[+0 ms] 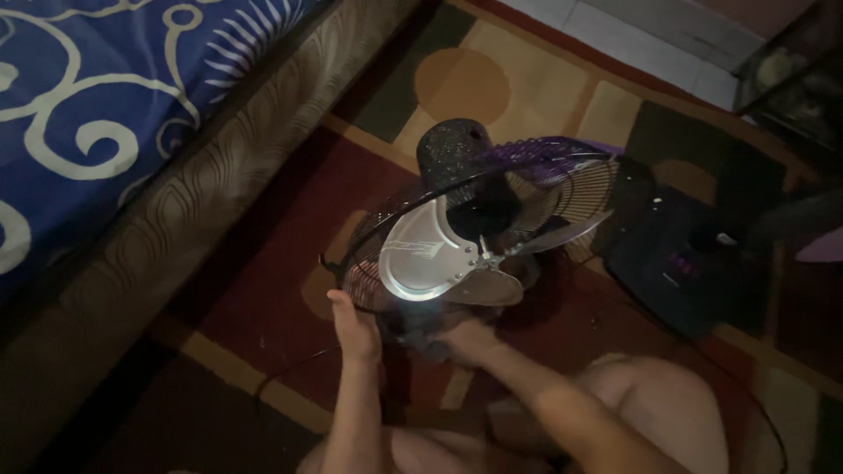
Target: The person wipes the blades and cage of a small pink table fan with a cloth. They rotate the fan head to reach different areas and continue wiping the exterior surfaces.
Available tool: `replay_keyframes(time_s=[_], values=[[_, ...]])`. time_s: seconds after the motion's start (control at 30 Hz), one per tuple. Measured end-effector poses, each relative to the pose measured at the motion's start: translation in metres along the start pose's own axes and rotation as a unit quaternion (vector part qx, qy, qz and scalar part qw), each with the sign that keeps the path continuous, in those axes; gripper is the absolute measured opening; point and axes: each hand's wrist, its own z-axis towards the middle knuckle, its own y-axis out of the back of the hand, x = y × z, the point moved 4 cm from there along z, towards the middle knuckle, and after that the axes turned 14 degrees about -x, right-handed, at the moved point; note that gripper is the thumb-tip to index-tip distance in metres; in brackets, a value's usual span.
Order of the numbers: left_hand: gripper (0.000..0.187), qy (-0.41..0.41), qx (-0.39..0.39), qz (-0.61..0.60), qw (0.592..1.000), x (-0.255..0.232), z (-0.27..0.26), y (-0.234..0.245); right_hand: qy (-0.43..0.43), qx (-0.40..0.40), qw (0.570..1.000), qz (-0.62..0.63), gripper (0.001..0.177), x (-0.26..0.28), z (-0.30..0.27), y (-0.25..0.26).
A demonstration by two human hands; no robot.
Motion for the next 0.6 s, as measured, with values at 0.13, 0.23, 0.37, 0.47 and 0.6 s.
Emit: replay_keyframes(time_s=[0.13,0.23,0.37,0.47,0.6], values=[[0.078,-0.002,-0.008,0.012,1.000,-0.005,-0.003,-0.003,-0.080,-0.185,0.978,-0.056,0.047,-0.107,-0.021,0.030],[0.080,-0.003,-0.018,0.026,0.999,-0.004,-0.001,-0.003,-0.247,-0.088,0.939,-0.224,0.032,-0.183,-0.031,0.037],[0.081,-0.019,-0.004,0.025,0.999,0.004,0.004,0.002,-0.254,-0.144,0.918,-0.270,0.037,-0.185,-0.030,0.019],[0.080,-0.022,-0.028,0.028,0.999,0.007,0.008,0.007,-0.277,-0.130,0.948,-0.085,0.042,-0.154,-0.021,-0.001],[0.083,-0.040,0.053,0.012,0.998,0.001,0.007,0.000,-0.061,-0.304,0.917,0.252,0.047,-0.100,-0.012,0.009]])
